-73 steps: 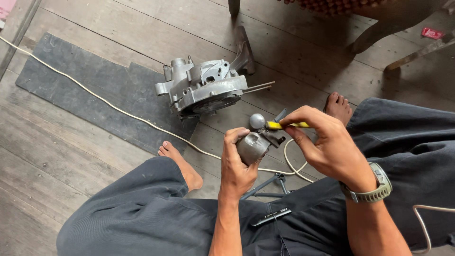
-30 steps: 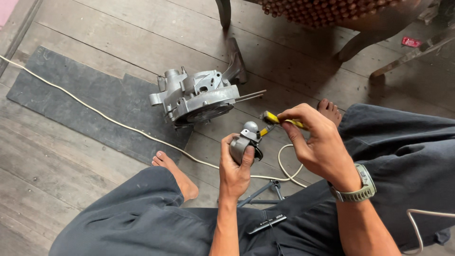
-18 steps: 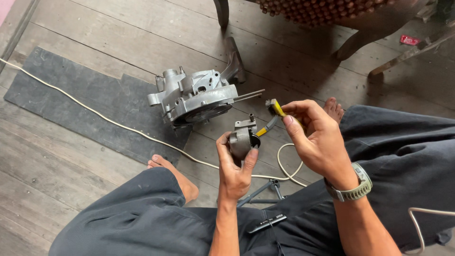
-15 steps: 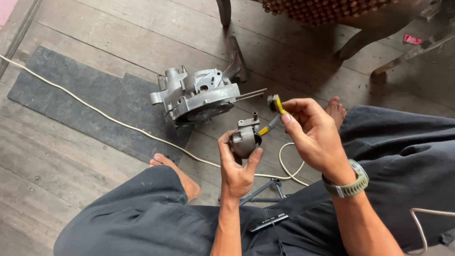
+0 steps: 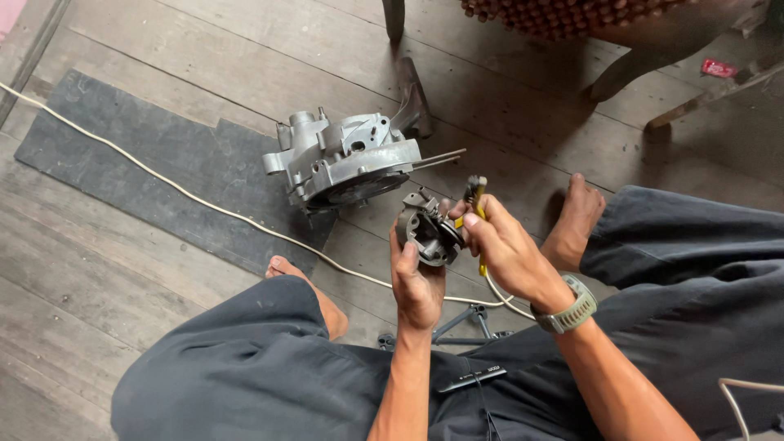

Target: The person cleans a small mechanical part using a yellow brush and a yellow utility knife. They scrub various surfaces of the part and scrape specific areas while sitting on the floor.

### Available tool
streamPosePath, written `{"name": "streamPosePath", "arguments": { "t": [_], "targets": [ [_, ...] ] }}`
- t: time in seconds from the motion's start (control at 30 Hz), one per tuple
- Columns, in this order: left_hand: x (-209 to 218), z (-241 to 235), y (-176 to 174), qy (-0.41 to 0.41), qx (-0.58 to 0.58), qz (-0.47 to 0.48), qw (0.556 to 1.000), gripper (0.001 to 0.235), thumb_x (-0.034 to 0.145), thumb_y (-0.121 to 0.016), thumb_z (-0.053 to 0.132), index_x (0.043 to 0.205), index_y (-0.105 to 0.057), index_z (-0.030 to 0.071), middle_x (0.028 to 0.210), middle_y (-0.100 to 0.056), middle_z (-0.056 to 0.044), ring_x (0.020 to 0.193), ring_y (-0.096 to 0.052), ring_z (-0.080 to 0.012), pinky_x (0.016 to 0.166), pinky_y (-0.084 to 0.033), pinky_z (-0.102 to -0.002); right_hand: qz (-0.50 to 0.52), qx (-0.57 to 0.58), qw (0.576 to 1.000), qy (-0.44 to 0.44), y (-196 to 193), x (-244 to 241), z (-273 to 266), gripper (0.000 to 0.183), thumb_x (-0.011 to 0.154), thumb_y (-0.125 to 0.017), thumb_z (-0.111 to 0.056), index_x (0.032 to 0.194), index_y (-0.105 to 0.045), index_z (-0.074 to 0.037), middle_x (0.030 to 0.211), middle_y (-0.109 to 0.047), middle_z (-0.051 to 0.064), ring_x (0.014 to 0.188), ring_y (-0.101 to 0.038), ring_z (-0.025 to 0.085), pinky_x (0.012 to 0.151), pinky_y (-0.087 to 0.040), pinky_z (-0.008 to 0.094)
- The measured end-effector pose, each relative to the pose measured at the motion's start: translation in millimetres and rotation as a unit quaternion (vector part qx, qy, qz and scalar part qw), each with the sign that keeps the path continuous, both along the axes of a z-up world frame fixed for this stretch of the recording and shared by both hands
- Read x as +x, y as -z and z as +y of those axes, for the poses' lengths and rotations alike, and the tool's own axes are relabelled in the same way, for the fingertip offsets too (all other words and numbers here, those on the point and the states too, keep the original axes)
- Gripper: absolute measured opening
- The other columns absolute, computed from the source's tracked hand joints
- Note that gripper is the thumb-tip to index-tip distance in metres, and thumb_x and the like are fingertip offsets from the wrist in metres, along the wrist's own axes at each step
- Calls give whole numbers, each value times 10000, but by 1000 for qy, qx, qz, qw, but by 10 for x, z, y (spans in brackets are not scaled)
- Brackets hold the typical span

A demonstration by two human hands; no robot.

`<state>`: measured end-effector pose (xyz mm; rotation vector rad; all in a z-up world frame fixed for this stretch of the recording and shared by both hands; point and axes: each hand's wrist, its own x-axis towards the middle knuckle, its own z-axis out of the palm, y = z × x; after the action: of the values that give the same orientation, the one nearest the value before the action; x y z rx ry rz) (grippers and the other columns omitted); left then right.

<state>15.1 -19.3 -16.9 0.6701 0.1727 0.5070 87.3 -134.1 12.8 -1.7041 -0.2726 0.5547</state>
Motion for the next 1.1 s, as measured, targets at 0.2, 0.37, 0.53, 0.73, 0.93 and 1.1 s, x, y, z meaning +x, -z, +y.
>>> {"name": "streamPosePath", "arguments": {
  "t": [0.2,0.37,0.53,0.73,0.93,1.1],
  "targets": [
    [37,-33,53,0,-130,30,991,429,1014,-355,398,1359,-499,188,1190,-656,-215,1336,-547,-361,1009,-521,-580,-104,8,995,-5,-212,-165,116,395,884,-790,-227,1187,-643,-21,997,-636,140,822,-620,195,790,-585,331],
    [90,-41,195,24,-195,33,980,471,971,-390,490,1276,-580,185,1366,-607,-202,1190,-635,-297,877,-593,-455,-92,-36,995,15,-276,-223,125,459,838,-848,-299,1139,-634,-26,945,-669,112,845,-682,194,815,-561,371],
    [119,-49,172,41,-173,48,983,736,985,-267,738,1257,-609,147,1541,-487,-141,1141,-630,-199,900,-579,-321,-117,-73,990,23,-337,-298,116,473,801,-882,-309,1109,-648,-38,889,-704,118,812,-684,210,780,-539,391],
    [138,-82,81,17,-243,81,966,685,996,-290,724,1197,-645,173,1225,-702,-109,1399,-529,-314,1142,-452,-431,-255,-21,967,9,-423,-338,187,414,831,-865,-267,886,-503,-73,1072,-661,150,903,-680,325,727,-542,390],
    [186,-65,149,28,-268,105,957,707,963,-341,760,1204,-663,178,1189,-720,-102,1328,-588,-305,1091,-502,-462,-267,-32,963,6,-338,-300,131,437,813,-865,-276,856,-475,-84,1106,-670,106,876,-670,308,698,-534,384],
    [179,-45,167,40,-267,124,955,696,960,-364,755,1166,-657,159,1158,-723,-89,1328,-586,-284,1105,-494,-441,-281,-30,959,-9,-251,-313,107,409,801,-858,-203,876,-479,-70,1157,-666,126,973,-701,341,723,-544,386]
  ]
}}
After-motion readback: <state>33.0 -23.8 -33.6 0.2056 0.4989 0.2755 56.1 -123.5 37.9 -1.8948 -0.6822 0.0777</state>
